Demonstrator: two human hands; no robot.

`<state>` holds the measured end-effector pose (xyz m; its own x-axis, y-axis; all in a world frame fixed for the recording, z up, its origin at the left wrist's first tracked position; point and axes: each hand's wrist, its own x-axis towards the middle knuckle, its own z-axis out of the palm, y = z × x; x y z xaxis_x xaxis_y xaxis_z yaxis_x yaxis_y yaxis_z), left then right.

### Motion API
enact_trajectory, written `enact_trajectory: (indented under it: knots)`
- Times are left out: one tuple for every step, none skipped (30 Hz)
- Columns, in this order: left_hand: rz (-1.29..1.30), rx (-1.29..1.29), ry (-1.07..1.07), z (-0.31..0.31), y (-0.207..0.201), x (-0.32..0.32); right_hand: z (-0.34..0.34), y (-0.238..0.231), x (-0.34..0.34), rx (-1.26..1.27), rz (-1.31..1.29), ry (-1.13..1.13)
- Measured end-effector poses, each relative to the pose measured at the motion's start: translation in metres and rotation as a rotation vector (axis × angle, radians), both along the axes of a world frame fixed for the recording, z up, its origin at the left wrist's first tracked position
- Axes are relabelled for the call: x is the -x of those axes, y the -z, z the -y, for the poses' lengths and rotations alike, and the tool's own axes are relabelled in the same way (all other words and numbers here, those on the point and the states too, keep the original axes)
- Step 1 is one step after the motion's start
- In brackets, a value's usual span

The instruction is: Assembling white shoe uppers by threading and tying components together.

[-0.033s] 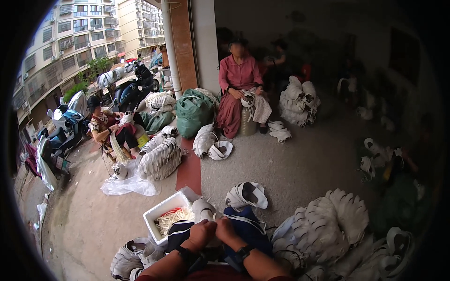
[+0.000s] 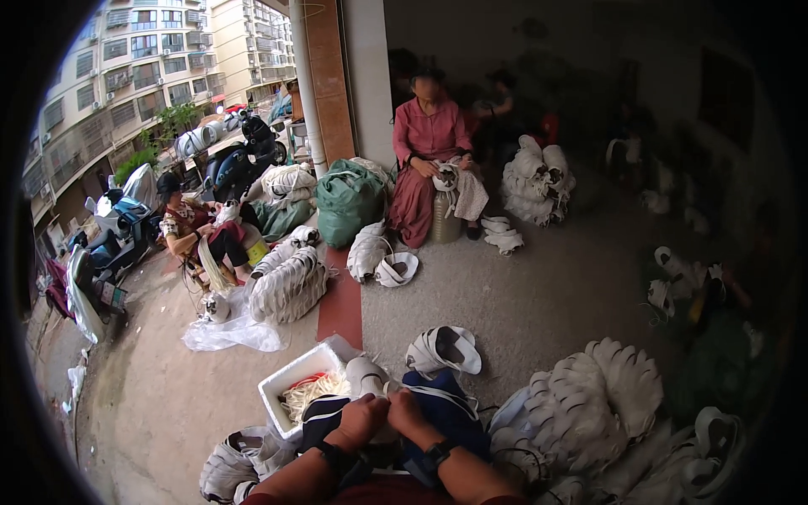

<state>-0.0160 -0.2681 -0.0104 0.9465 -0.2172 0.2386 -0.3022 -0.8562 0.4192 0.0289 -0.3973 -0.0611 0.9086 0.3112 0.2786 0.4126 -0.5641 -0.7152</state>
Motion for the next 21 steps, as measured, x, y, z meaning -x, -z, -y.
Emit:
enact_trajectory:
  knots:
    - [-0.011, -0.004, 0.000, -0.001, -0.001, -0.002, 0.000, -0.001, 0.000, -0.004, -0.011, 0.000]
    - [-0.029, -0.052, 0.017, -0.002, 0.002, -0.002, 0.001, -0.006, 0.004, -0.026, -0.014, 0.019]
    - [-0.052, -0.100, 0.036, -0.002, 0.005, -0.004, 0.003, -0.012, 0.005, -0.046, -0.021, 0.038]
    - [-0.018, -0.106, 0.053, -0.003, 0.013, -0.008, 0.005, -0.012, 0.004, -0.075, -0.032, 0.030]
    - [-0.007, -0.113, 0.047, -0.007, 0.020, -0.005, 0.003, -0.010, 0.005, -0.105, -0.066, 0.000]
    - [-0.011, -0.124, 0.050, -0.006, 0.018, -0.001, 0.003, -0.015, 0.011, -0.135, -0.090, 0.034]
    - [-0.001, -0.136, 0.045, -0.004, 0.014, -0.005, 0.001, -0.019, 0.010, -0.163, -0.099, 0.061]
    - [-0.003, -0.183, 0.014, -0.001, 0.016, -0.009, 0.001, -0.019, 0.011, -0.162, -0.132, 0.058]
    - [0.002, -0.229, -0.016, 0.003, 0.018, -0.013, 0.003, -0.018, 0.010, -0.171, -0.159, 0.049]
    - [-0.016, -0.228, -0.019, 0.008, 0.014, -0.017, 0.005, -0.019, 0.006, -0.180, -0.178, 0.042]
    - [-0.028, -0.222, -0.055, 0.012, 0.010, -0.020, 0.005, -0.020, 0.002, -0.188, -0.196, 0.034]
    - [-0.042, -0.215, -0.081, 0.017, 0.006, -0.022, 0.006, -0.011, -0.002, -0.169, -0.166, 0.052]
    - [-0.059, -0.211, -0.075, 0.017, 0.004, -0.021, 0.003, -0.011, -0.002, -0.126, -0.111, 0.076]
    - [-0.044, -0.210, -0.064, 0.016, 0.001, -0.023, 0.001, -0.011, -0.002, -0.116, -0.095, 0.097]
    - [-0.024, -0.175, -0.058, 0.015, 0.003, -0.023, 0.001, -0.011, -0.001, -0.203, -0.152, 0.137]
    - [0.000, -0.174, -0.053, 0.013, -0.003, -0.022, -0.001, -0.015, 0.002, -0.285, -0.217, 0.158]
    - [0.030, -0.170, -0.037, 0.014, -0.007, -0.017, 0.003, -0.013, 0.001, -0.298, -0.249, 0.179]
    - [0.021, -0.167, -0.041, 0.011, -0.006, -0.009, 0.003, -0.009, 0.004, -0.220, -0.138, 0.151]
    - [0.011, -0.154, -0.041, 0.007, -0.006, -0.005, 0.004, -0.006, 0.000, -0.145, -0.011, 0.128]
    - [0.005, -0.140, -0.040, 0.003, -0.007, 0.001, 0.005, -0.004, -0.001, -0.147, -0.002, 0.116]
    - [-0.017, -0.074, -0.046, 0.001, -0.013, 0.011, 0.008, 0.001, -0.002, -0.146, 0.009, 0.111]
